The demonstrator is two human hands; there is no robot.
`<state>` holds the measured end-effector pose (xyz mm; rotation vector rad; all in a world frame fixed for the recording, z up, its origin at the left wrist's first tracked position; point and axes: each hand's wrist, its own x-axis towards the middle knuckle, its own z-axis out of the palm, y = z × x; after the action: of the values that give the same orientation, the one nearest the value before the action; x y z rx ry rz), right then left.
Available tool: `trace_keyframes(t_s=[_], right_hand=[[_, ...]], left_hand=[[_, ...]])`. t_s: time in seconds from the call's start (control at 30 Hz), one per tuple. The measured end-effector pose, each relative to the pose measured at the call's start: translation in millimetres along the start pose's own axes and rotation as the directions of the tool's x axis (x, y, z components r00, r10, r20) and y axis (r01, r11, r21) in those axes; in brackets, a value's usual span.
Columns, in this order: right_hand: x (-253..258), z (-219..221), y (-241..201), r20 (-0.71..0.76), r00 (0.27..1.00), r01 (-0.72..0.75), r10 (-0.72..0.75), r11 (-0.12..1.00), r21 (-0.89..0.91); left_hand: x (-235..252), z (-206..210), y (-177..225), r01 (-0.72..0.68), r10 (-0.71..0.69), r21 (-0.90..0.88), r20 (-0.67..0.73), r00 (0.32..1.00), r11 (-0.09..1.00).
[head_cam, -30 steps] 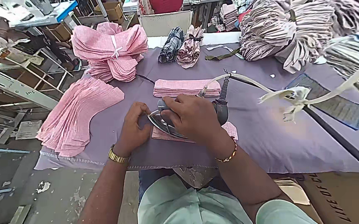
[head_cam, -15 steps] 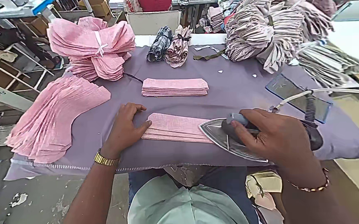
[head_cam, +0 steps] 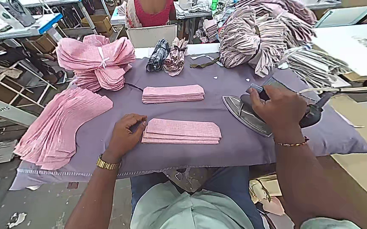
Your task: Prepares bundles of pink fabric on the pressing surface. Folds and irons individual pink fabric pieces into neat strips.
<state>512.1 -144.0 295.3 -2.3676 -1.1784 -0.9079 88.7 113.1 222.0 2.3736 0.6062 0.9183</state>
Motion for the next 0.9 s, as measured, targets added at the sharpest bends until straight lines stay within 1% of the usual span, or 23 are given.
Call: trace_keyframes(t_s=[0.03,0.07,0.1,0.13,0.2,0.23,0.27,0.3,0.33,0.4,0.43,0.47,0.5,0.53,0.57,0.6,0.7,0.77,0.9], right_hand=[[-0.2,2.5,0.3,-0.051,0.999,-0.016,0.019,0.999,0.043],[-3.6,1.6,-3.9,-0.078,0.997,-0.014,0.024,0.992,0.123],[-9.8,-0.4,-12.9,-0.060,0.998,0.007,0.006,0.976,0.219],[-17.9,-0.7,-25.9,-0.046,0.998,0.062,-0.051,0.948,0.311],[-38.9,8.5,-58.4,-0.048,0.977,0.202,-0.207,0.834,0.514],[-49.1,16.1,-72.8,-0.011,0.956,0.243,-0.293,0.772,0.587],[-58.1,21.1,-84.5,0.065,0.926,0.255,-0.371,0.744,0.618],[-64.9,23.2,-92.4,0.159,0.892,0.247,-0.423,0.751,0.612],[-69.6,25.0,-96.6,0.224,0.871,0.234,-0.438,0.769,0.595],[-73.5,27.4,-95.9,0.227,0.889,0.190,-0.397,0.773,0.606],[-74.9,25.6,-93.2,0.196,0.919,0.136,-0.343,0.740,0.659],[-75.7,21.9,-90.8,0.170,0.946,0.065,-0.276,0.675,0.735],[-74.9,16.2,-89.5,0.161,0.963,-0.007,-0.215,0.581,0.814],[-73.5,11.0,-89.1,0.163,0.971,-0.063,-0.176,0.469,0.881],[-73.0,7.4,-88.8,0.174,0.972,-0.103,-0.159,0.380,0.919],[-73.3,5.9,-88.3,0.187,0.970,-0.128,-0.156,0.328,0.936],[-73.7,6.0,-88.4,0.218,0.958,-0.168,-0.186,0.251,0.953],[-73.6,3.2,-91.5,0.263,0.941,-0.215,-0.213,0.224,0.950],[-68.8,-9.2,-96.9,0.388,0.892,-0.352,-0.233,0.179,0.919]], left_hand=[[3.4,3.5,1.6,-0.026,0.026,0.014,0.004,1.000,1.000],[7.2,8.0,4.3,-0.049,0.048,0.031,0.023,0.999,0.998],[11.9,13.0,7.9,-0.069,0.065,0.058,0.057,0.996,0.996],[18.0,18.3,12.0,-0.089,0.080,0.089,0.098,0.992,0.992],[31.9,28.7,20.3,-0.103,0.065,0.177,0.209,0.976,0.979],[38.3,32.7,23.9,-0.098,0.038,0.217,0.267,0.963,0.971],[44.0,35.2,26.8,-0.083,0.005,0.234,0.320,0.948,0.969],[48.8,35.6,29.7,-0.062,-0.022,0.224,0.357,0.934,0.973],[51.6,34.8,31.6,-0.046,-0.020,0.174,0.360,0.933,0.984],[51.4,28.5,36.8,-0.049,0.050,-0.010,0.287,0.957,0.999],[48.8,24.7,40.1,-0.048,0.073,-0.104,0.252,0.965,0.993],[45.2,21.5,42.6,-0.047,0.087,-0.177,0.228,0.970,0.983],[41.3,19.5,44.0,-0.046,0.094,-0.222,0.207,0.974,0.974],[37.9,18.7,45.1,-0.049,0.096,-0.250,0.181,0.979,0.967],[34.7,18.9,46.0,-0.056,0.101,-0.270,0.155,0.983,0.961],[32.0,19.9,46.3,-0.065,0.108,-0.289,0.134,0.985,0.955],[27.9,22.0,45.8,-0.082,0.123,-0.304,0.119,0.985,0.949],[27.3,21.2,45.6,-0.070,0.113,-0.293,0.133,0.985,0.954],[29.2,16.7,47.9,0.014,0.040,-0.290,0.180,0.983,0.957]])
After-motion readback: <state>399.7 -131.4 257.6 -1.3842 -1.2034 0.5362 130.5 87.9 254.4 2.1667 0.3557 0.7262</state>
